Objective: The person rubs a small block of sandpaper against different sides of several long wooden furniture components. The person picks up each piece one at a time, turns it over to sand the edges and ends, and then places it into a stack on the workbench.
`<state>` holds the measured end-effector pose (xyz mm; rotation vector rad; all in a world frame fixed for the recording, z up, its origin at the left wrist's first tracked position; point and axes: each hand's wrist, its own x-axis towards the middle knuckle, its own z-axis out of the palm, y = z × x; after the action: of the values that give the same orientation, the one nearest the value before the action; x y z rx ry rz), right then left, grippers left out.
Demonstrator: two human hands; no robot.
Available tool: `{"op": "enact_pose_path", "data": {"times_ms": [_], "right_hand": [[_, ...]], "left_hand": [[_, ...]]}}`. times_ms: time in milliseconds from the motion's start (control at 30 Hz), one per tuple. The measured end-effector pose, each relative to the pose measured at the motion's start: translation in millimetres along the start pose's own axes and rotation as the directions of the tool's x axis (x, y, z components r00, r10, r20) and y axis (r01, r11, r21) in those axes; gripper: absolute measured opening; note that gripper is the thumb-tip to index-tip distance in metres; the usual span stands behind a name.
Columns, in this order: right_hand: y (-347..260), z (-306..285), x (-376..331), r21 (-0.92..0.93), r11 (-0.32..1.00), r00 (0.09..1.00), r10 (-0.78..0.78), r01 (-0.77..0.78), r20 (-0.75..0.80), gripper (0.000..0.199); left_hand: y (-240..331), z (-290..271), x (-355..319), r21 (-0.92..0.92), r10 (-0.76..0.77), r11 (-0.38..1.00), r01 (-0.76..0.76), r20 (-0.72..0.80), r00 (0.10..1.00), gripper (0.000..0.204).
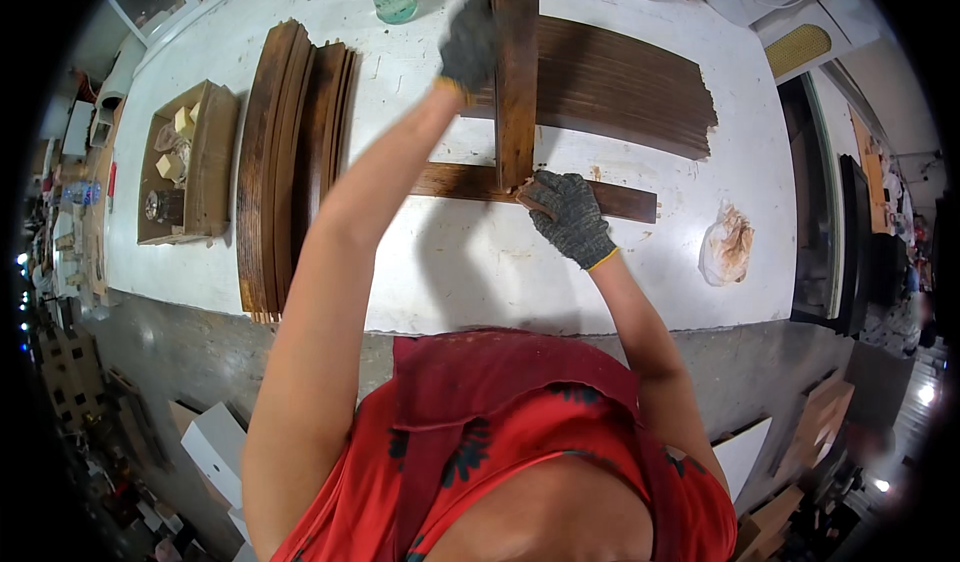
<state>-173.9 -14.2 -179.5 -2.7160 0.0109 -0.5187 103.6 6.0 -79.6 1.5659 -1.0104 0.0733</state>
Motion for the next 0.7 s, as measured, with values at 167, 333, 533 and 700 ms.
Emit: {"op": "enact_pose_path", "data": {"times_ms": [167, 333, 533, 700], "right_hand": [[-7, 0, -12, -0.009, 0.999, 0.998, 0.036, -0.036, 0.053, 0.039], [-26, -29, -26, 0.064, 0.998, 0.991, -0.014, 0.005, 0.135, 0.034], [-47, -45, -68, 0.759, 0.367, 0.738, 0.640, -0.538, 0.214, 0.031], [-40, -22, -85, 0.960, -0.166, 0.567, 0.779, -0.225, 0.268, 0.045]], "left_hand": [[-36, 30, -73, -0.405, -0.525, 0.754, 0.517, 0.101, 0.845, 0.057], [-27, 21, -73, -0.426, -0.580, 0.671, 0.607, 0.208, 0.787, 0.051], [-10, 21, -91, -0.651, -0.638, 0.359, 0.669, 0.352, 0.685, 0.044], [0, 25, -132, -0.767, -0.674, -0.044, 0.640, 0.496, 0.547, 0.041]]}}
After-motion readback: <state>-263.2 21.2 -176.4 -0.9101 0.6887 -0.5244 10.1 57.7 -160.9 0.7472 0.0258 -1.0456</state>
